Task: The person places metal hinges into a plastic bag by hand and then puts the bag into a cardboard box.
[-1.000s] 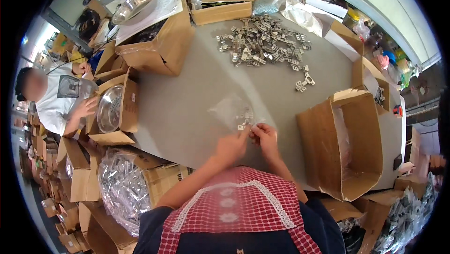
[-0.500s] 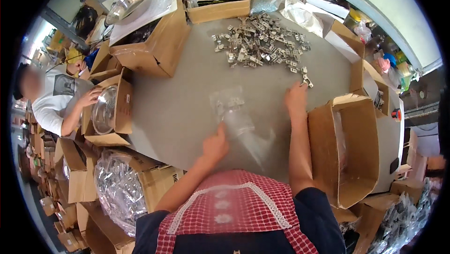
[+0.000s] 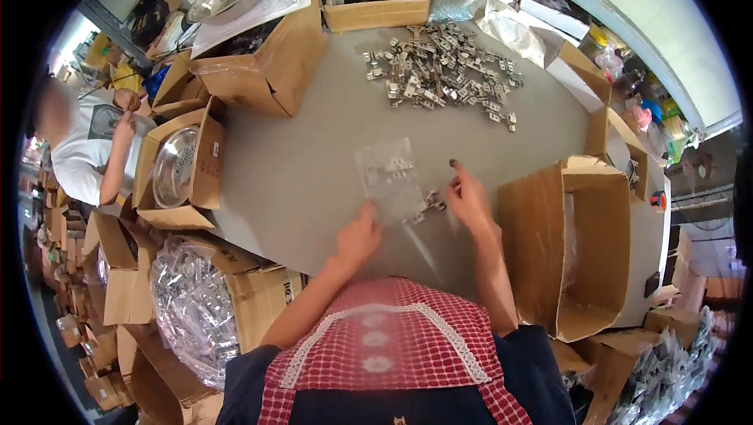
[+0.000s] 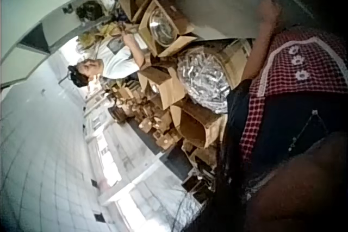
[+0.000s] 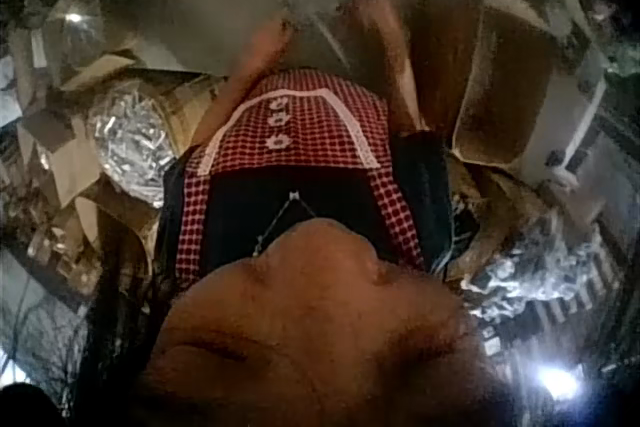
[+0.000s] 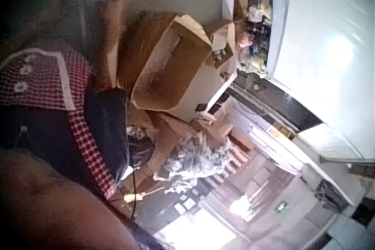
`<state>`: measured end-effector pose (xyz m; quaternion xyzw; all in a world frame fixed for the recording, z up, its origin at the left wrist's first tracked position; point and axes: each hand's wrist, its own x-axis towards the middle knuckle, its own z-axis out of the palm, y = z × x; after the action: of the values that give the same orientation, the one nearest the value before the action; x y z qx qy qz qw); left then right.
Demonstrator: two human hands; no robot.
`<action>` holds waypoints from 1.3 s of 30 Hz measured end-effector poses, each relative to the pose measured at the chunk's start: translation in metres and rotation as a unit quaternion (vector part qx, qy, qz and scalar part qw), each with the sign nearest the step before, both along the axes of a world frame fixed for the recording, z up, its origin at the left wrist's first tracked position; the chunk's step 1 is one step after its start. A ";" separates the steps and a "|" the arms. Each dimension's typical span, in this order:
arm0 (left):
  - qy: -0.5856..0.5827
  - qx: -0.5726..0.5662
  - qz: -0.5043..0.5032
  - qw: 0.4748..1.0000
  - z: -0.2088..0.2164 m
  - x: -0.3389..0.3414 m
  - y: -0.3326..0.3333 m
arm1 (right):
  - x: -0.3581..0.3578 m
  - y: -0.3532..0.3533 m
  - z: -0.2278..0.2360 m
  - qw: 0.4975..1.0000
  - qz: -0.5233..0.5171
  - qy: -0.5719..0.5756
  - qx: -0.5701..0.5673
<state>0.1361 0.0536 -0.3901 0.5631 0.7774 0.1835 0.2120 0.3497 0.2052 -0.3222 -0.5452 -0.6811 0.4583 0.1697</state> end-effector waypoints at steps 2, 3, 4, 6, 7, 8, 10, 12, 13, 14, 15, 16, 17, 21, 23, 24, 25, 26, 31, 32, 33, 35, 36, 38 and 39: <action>-0.006 -0.017 0.000 1.000 0.009 -0.002 0.005 | 0.015 0.012 -0.009 0.967 0.091 -0.159 0.176; -0.004 -0.011 -0.002 1.000 0.010 -0.002 0.006 | 0.021 0.014 -0.017 0.967 0.088 -0.158 0.182; 0.019 0.004 -0.015 1.000 0.008 -0.003 0.005 | 0.025 0.014 -0.027 0.962 0.154 -0.181 0.132; 0.047 0.019 -0.019 0.999 0.006 -0.008 0.001 | 0.021 0.005 -0.032 0.949 0.227 -0.199 0.086; 0.038 0.009 -0.004 0.999 0.005 -0.009 -0.002 | 0.015 -0.006 -0.029 0.959 0.246 -0.117 0.073; 0.027 -0.002 0.008 1.000 0.004 -0.008 -0.005 | 0.012 -0.016 -0.028 0.963 0.262 -0.037 0.056; -0.002 0.004 0.024 1.000 0.001 -0.007 -0.008 | 0.004 -0.030 -0.039 0.965 0.256 -0.016 0.047; -0.033 0.006 0.036 0.999 -0.004 -0.006 -0.011 | -0.002 -0.040 -0.051 0.969 0.245 0.003 0.033; -0.035 0.009 0.036 0.999 -0.005 -0.008 -0.006 | -0.008 -0.040 -0.051 0.973 0.226 -0.011 0.052; -0.037 0.011 0.035 0.999 -0.007 -0.010 -0.004 | -0.012 -0.042 -0.050 0.976 0.206 -0.025 0.070; -0.037 0.011 0.033 0.999 -0.007 -0.010 -0.005 | -0.014 -0.044 -0.049 0.976 0.204 -0.025 0.070; -0.045 0.008 0.031 0.998 -0.005 -0.012 -0.004 | -0.018 -0.046 -0.039 0.980 0.189 -0.003 0.055; -0.053 0.004 0.029 0.998 -0.003 -0.014 -0.002 | -0.020 -0.046 -0.033 0.984 0.173 0.020 0.040; -0.044 0.034 0.043 0.998 -0.006 -0.014 -0.003 | -0.004 -0.050 -0.051 0.970 0.239 -0.039 0.007; -0.069 0.055 0.048 0.995 -0.010 -0.017 -0.006 | 0.001 -0.066 -0.037 0.957 0.126 0.147 -0.217; -0.068 0.055 0.050 0.995 -0.010 -0.018 -0.006 | 0.002 -0.071 -0.027 0.956 0.128 0.147 -0.218; -0.086 0.044 0.064 0.993 -0.008 -0.016 -0.007 | 0.005 -0.077 -0.016 0.951 0.074 0.179 -0.240; -0.103 0.033 0.077 0.991 -0.007 -0.014 -0.008 | 0.006 -0.081 -0.010 0.942 0.019 0.211 -0.260; -0.110 0.065 0.066 0.990 0.000 -0.006 -0.002 | 0.013 -0.085 -0.005 0.923 -0.046 0.291 -0.246; -0.108 0.062 0.062 0.990 0.005 -0.004 0.001 | 0.013 -0.085 -0.004 0.920 -0.048 0.304 -0.243; -0.108 0.063 0.060 0.990 0.009 -0.001 0.002 | 0.013 -0.085 -0.005 0.920 -0.049 0.304 -0.241; -0.074 0.017 0.050 0.996 0.027 0.006 0.006 | 0.009 -0.086 -0.009 0.917 -0.078 0.309 -0.238; -0.074 0.017 0.049 0.996 0.026 0.008 0.007 | 0.008 -0.087 -0.009 0.917 -0.079 0.310 -0.237; -0.097 0.051 0.015 0.994 0.022 0.010 0.003 | -0.001 -0.093 -0.004 0.907 -0.162 0.322 -0.218; -0.096 0.051 0.015 0.994 0.020 0.013 0.001 | -0.004 -0.095 -0.007 0.907 -0.162 0.323 -0.218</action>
<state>0.1488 0.0549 -0.3701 0.5411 0.7515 0.2794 0.2538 0.3461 0.1098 -0.3297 -0.4931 -0.3745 0.7128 0.3294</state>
